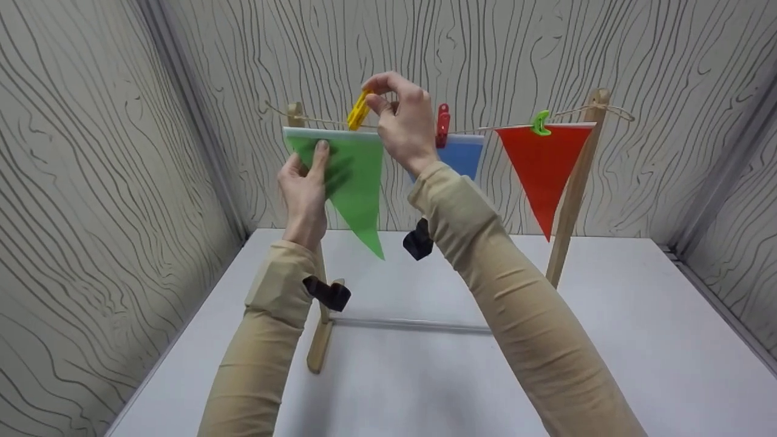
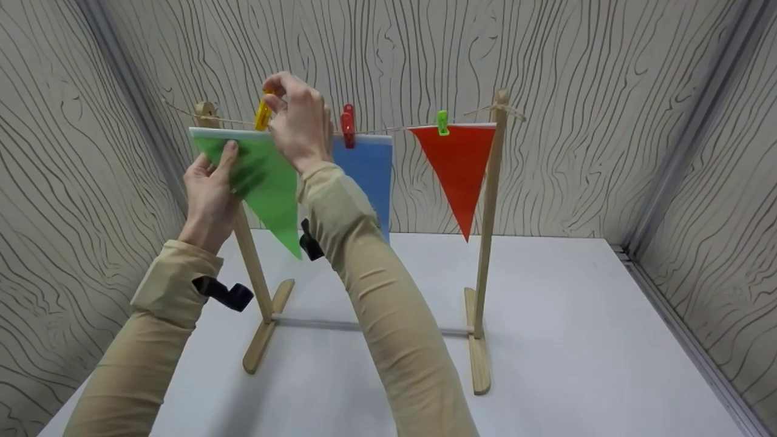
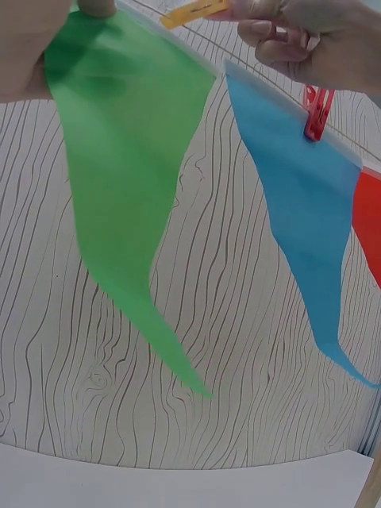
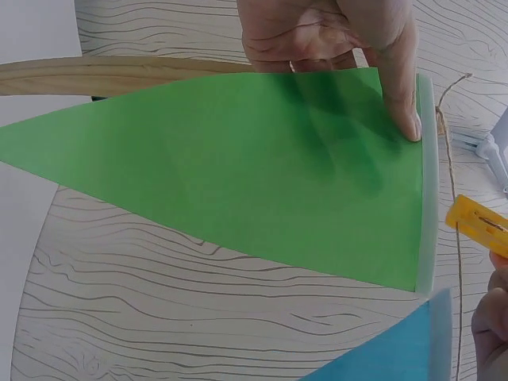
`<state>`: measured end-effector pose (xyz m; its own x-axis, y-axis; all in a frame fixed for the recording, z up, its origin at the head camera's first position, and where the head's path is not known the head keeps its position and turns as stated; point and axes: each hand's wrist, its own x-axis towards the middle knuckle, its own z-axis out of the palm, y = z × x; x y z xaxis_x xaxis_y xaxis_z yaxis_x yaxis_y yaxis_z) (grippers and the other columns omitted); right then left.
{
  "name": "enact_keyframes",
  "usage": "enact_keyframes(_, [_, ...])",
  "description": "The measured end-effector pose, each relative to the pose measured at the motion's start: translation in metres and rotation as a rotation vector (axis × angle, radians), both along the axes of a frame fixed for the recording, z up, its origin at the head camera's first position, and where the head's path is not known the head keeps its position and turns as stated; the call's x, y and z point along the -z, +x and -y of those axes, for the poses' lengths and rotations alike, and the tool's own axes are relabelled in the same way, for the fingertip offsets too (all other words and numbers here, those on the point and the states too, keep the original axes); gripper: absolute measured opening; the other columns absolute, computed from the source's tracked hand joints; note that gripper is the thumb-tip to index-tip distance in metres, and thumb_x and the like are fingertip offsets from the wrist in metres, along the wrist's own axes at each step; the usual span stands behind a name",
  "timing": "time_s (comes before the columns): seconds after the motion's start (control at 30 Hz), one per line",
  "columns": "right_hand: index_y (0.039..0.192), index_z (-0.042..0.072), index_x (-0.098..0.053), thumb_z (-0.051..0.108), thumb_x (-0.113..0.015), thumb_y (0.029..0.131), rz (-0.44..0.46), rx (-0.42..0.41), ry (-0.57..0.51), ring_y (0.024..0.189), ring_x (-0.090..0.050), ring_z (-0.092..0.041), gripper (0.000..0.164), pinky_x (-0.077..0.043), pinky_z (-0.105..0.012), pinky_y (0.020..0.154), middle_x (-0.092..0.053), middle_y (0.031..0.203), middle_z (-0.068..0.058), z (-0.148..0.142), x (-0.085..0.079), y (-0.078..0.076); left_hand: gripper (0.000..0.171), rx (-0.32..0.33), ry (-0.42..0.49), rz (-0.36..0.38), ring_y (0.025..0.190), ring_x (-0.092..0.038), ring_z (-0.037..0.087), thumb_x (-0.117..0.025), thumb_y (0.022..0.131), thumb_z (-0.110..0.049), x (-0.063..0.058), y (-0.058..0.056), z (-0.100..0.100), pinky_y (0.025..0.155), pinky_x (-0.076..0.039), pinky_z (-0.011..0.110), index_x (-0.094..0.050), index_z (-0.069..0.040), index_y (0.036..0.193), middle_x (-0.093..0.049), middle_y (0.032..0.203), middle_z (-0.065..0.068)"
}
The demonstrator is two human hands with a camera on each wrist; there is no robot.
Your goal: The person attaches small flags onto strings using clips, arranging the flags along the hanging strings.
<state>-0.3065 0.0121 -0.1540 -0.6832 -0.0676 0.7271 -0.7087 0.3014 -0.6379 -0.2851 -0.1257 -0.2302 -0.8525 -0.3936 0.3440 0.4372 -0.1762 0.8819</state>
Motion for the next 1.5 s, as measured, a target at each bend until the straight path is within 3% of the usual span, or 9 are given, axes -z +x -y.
enact_keyframes(0.67, [0.113,-0.002,-0.068,0.001,-0.062,0.096,0.012,-0.015,0.138,0.11,-0.065,-0.024,0.019,-0.054,-0.028,0.093,-0.071,0.116,-0.015,0.002,0.0033,-0.0009,0.037,0.034,0.0,0.022,0.111,-0.068,0.023,-0.062,0.101,-0.029,-0.0058,-0.0012,-0.002,0.097,-0.057,0.038,-0.063,-0.008,0.13,-0.065,0.121,0.01])
enact_keyframes(0.8, [0.117,-0.001,-0.068,0.002,-0.062,0.096,0.01,-0.019,0.171,0.116,-0.064,-0.024,0.021,-0.05,-0.028,0.101,-0.071,0.118,-0.015,0.0019,0.0034,-0.0005,0.035,0.035,0.009,0.023,0.105,-0.068,0.02,-0.062,0.101,-0.029,-0.0065,-0.0013,-0.0032,0.095,-0.058,0.037,-0.063,-0.008,0.129,-0.065,0.118,0.008])
enact_keyframes(1.0, [0.128,0.0,-0.066,0.007,-0.06,0.099,0.027,-0.052,0.207,0.121,-0.063,-0.023,0.03,-0.055,-0.03,0.098,-0.068,0.127,-0.015,0.0001,0.0038,-0.0006,0.036,0.053,0.012,0.018,0.109,-0.067,0.021,-0.06,0.101,-0.029,-0.0053,-0.0001,-0.0043,0.097,-0.057,0.038,-0.063,-0.009,0.131,-0.064,0.122,0.009])
enact_keyframes(1.2, [0.134,-0.001,-0.062,0.01,-0.058,0.101,0.022,-0.077,0.23,0.106,-0.065,-0.024,0.035,-0.056,-0.03,0.089,-0.067,0.127,-0.016,-0.0033,0.0057,-0.0007,0.035,0.058,0.021,0.013,0.108,-0.066,0.021,-0.06,0.102,-0.028,-0.0034,0.001,-0.0044,0.098,-0.057,0.039,-0.063,-0.007,0.13,-0.062,0.118,0.007])
enact_keyframes(1.4, [0.139,0.002,-0.058,0.015,-0.059,0.101,0.016,-0.081,0.24,0.074,-0.053,-0.012,0.04,-0.046,-0.018,0.071,-0.065,0.13,-0.014,-0.0051,0.0077,0.0024,0.036,0.051,0.017,0.025,0.109,-0.066,0.021,-0.059,0.103,-0.026,-0.0012,0.0008,-0.0044,0.098,-0.057,0.038,-0.062,-0.006,0.132,-0.063,0.119,0.007])
enact_keyframes(1.5, [0.14,0.002,-0.057,0.016,-0.061,0.101,0.007,-0.082,0.224,0.072,-0.055,-0.012,0.042,-0.046,-0.016,0.069,-0.064,0.134,-0.014,-0.0063,0.0087,0.0042,0.037,0.032,0.005,0.031,0.115,-0.066,0.024,-0.06,0.102,-0.024,-0.0002,0.0007,-0.0037,0.101,-0.055,0.039,-0.062,-0.005,0.134,-0.064,0.124,0.012])
